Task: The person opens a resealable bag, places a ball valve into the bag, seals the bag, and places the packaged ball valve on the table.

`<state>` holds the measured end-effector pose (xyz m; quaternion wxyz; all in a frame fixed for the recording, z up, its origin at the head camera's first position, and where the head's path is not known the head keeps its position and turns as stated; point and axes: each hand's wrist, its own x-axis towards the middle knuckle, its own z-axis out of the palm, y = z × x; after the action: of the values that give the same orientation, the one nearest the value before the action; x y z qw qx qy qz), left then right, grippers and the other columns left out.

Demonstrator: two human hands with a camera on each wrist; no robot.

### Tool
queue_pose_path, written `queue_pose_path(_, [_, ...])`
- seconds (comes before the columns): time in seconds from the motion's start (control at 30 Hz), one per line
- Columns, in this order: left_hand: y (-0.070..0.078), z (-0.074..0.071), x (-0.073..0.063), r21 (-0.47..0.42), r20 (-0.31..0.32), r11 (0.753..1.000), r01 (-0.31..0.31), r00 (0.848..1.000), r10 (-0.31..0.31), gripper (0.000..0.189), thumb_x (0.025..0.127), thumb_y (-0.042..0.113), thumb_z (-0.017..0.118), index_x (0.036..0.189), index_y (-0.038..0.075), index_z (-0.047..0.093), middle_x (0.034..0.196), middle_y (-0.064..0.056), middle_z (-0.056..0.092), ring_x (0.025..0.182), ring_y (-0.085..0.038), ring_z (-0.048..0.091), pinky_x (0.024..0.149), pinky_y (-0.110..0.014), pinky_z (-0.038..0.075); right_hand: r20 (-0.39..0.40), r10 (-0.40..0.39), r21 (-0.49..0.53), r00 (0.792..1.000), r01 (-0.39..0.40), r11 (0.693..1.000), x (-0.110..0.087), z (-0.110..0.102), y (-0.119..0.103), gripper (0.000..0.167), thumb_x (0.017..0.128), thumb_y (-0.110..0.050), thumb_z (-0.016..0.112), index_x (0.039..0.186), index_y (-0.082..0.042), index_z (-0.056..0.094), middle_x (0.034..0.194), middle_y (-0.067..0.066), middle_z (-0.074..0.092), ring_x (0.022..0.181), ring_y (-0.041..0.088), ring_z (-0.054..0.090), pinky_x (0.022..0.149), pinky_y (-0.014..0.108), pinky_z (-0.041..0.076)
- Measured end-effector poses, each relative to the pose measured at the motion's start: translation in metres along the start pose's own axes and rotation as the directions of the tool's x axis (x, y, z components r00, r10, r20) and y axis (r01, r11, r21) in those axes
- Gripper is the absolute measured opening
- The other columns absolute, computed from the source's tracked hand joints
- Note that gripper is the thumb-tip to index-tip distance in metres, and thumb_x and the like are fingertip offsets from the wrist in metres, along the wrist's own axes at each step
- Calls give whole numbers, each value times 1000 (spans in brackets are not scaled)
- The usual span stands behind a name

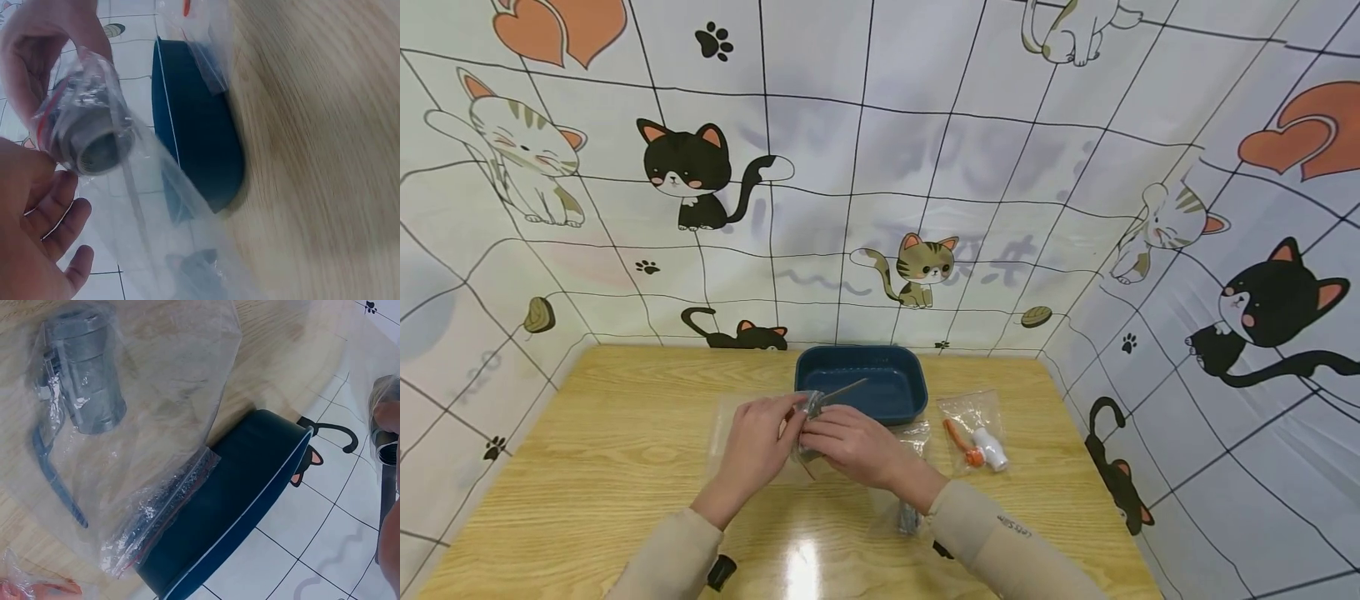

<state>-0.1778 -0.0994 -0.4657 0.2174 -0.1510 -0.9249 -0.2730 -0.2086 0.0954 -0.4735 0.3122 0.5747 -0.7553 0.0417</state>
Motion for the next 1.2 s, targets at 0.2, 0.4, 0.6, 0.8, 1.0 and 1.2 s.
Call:
queue_pose_path(0.2, [-11, 0, 3, 2, 140, 999, -45, 989, 45, 41, 98, 26, 56, 137, 13, 55, 136, -11, 58, 132, -35, 47, 104, -60, 35, 20, -23, -15, 1000, 23, 1000, -1, -3, 0, 28, 89, -18, 70, 118, -16, 70, 117, -5, 71, 113, 9, 64, 107, 28, 44])
queue_pose_path(0.4, [-11, 2, 1, 0, 107, 999, -34, 994, 34, 22, 99, 30, 56, 114, 18, 66, 114, -4, 66, 116, -30, 56, 103, -55, 34, 41, 42, -43, 998, -41, 998, -1, -4, 0, 32, 84, -17, 73, 117, -17, 70, 116, -7, 71, 111, 11, 64, 105, 28, 45])
queue_pose_path(0.6, [-2, 0, -1, 37, 88, 999, 1, 996, -4, 30, 97, 41, 57, 112, 20, 71, 87, 8, 69, 103, -24, 62, 101, -52, 36, 56, 105, -50, 993, -103, 993, 0, -2, 1, 27, 86, -17, 72, 113, -18, 72, 113, -7, 72, 110, 10, 63, 106, 29, 45])
queue_pose_path(0.8, [2, -1, -1, 50, 125, 998, 50, 991, -56, 16, 93, 25, 62, 101, 19, 74, 77, 10, 68, 92, -23, 65, 97, -53, 41, 76, 99, -29, 992, -97, 995, 0, -1, 1, 33, 82, -14, 74, 115, -17, 70, 115, -6, 71, 109, 11, 63, 102, 27, 47])
queue_pose_path(1.0, [2, 1, 1, 64, 121, 991, 117, 985, -124, 10, 89, 18, 65, 92, 18, 75, 73, 7, 69, 75, -18, 63, 92, -53, 45, 89, 93, 3, 992, -94, 996, 1, -2, -1, 39, 79, -12, 75, 117, -15, 68, 117, -4, 70, 109, 12, 64, 102, 26, 46])
queue_pose_path(1.2, [1, 1, -2, 7, 28, 996, 88, 996, -88, 7, 88, 17, 70, 84, 18, 76, 69, 8, 69, 65, -12, 58, 85, -49, 49, 59, -27, 59, 998, 23, 998, 1, 1, -6, 28, 88, -16, 72, 115, -18, 71, 115, -7, 71, 107, 8, 65, 99, 24, 48])
